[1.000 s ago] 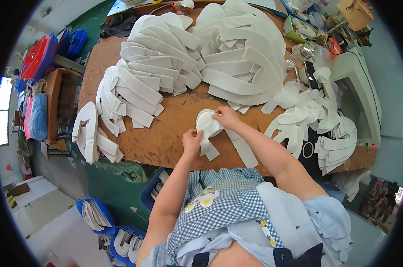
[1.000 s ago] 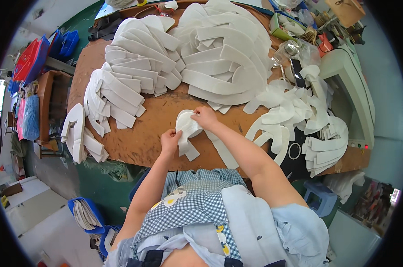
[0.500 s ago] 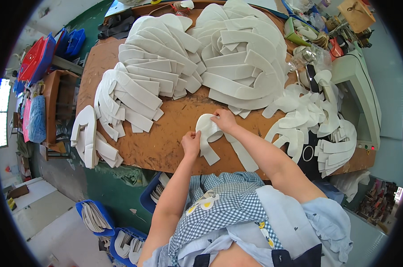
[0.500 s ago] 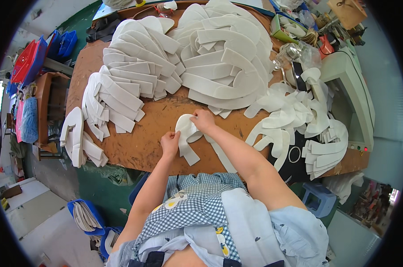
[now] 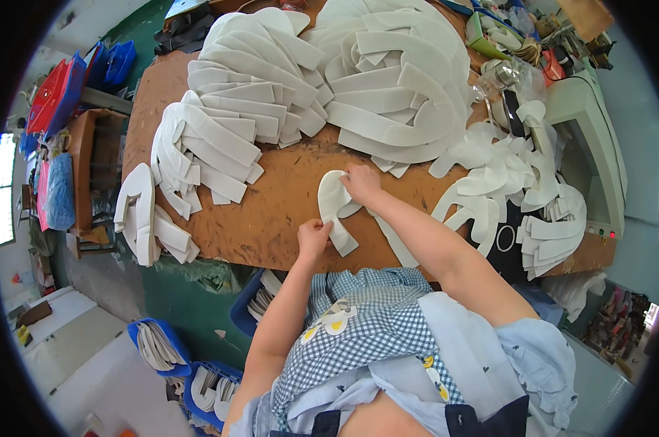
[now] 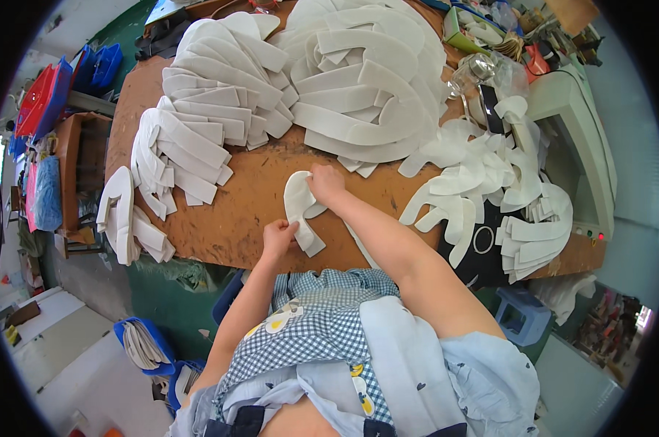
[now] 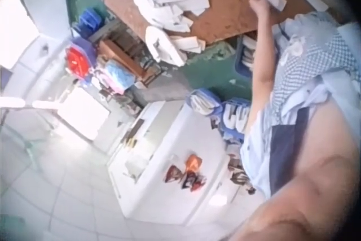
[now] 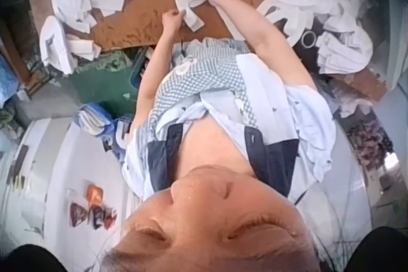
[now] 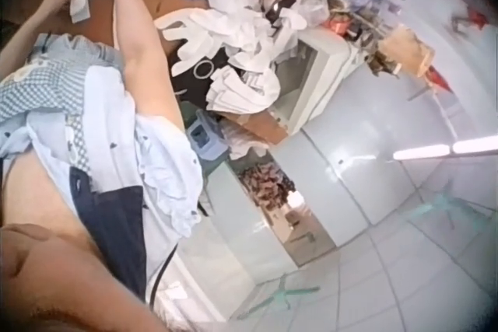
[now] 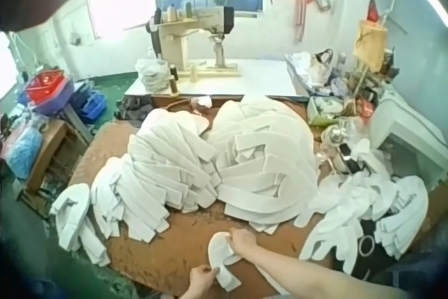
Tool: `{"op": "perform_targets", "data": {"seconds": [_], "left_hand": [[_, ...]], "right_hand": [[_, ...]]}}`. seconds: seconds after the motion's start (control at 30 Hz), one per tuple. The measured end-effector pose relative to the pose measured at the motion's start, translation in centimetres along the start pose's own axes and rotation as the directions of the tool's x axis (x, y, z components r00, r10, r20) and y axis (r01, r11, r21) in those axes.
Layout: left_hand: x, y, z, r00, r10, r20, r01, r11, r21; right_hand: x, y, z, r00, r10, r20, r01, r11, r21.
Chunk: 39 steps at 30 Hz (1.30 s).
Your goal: Sort and organize white foam shoe components on a worktable in a manufacturing environment.
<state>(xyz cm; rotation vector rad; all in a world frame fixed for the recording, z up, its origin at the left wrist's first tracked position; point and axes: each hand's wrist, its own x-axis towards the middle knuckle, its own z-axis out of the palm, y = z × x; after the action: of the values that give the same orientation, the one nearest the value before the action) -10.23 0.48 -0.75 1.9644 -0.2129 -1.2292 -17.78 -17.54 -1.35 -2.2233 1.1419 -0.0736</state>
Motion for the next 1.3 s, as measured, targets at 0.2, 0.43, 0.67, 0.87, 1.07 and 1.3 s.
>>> {"op": "perform_targets", "data": {"seconds": [0.2, 0.43, 0.67, 0.87, 1.07, 1.3], "left_hand": [[-1.1, -1.8, -0.3, 0.995, -0.102, -0.019, 0.098, 0.984, -0.147], [-1.3, -1.4, -0.3, 0.997, -0.078, -0.007, 0.077, 0.993, -0.087], [-1.5, 0.1, -0.4, 0.999, 0.035, -0.035, -0.022, 0.945, 0.325], [-1.1, 4.5, 1.7, 0.731, 0.637, 0.243, -0.613, 0.456, 0.645], [1.7, 3.3, 2.4, 0.586, 0.631, 0.508, -0.802, 0.364, 0.473], [0.9, 4.0, 2.9, 0.598, 0.523, 0.608, -0.774, 0.177, 0.608]], "right_hand": [[0.0, 0.0, 0.3, 1.0, -0.003, -0.005, 0.003, 1.0, -0.018], [-0.1, -0.1, 0.3, 1.0, 0.001, 0.012, -0.001, 0.999, -0.052], [0.1, -0.3, 0.4, 0.999, 0.018, 0.037, -0.016, 0.998, -0.061], [0.3, 0.9, 0.2, 0.999, 0.023, 0.024, -0.022, 0.999, -0.032], [-2.6, 3.5, -2.7, 0.99, 0.101, 0.101, -0.114, 0.985, 0.131], [-9.5, 5.8, -4.2, 0.874, 0.435, 0.219, -0.485, 0.746, 0.456]]}}
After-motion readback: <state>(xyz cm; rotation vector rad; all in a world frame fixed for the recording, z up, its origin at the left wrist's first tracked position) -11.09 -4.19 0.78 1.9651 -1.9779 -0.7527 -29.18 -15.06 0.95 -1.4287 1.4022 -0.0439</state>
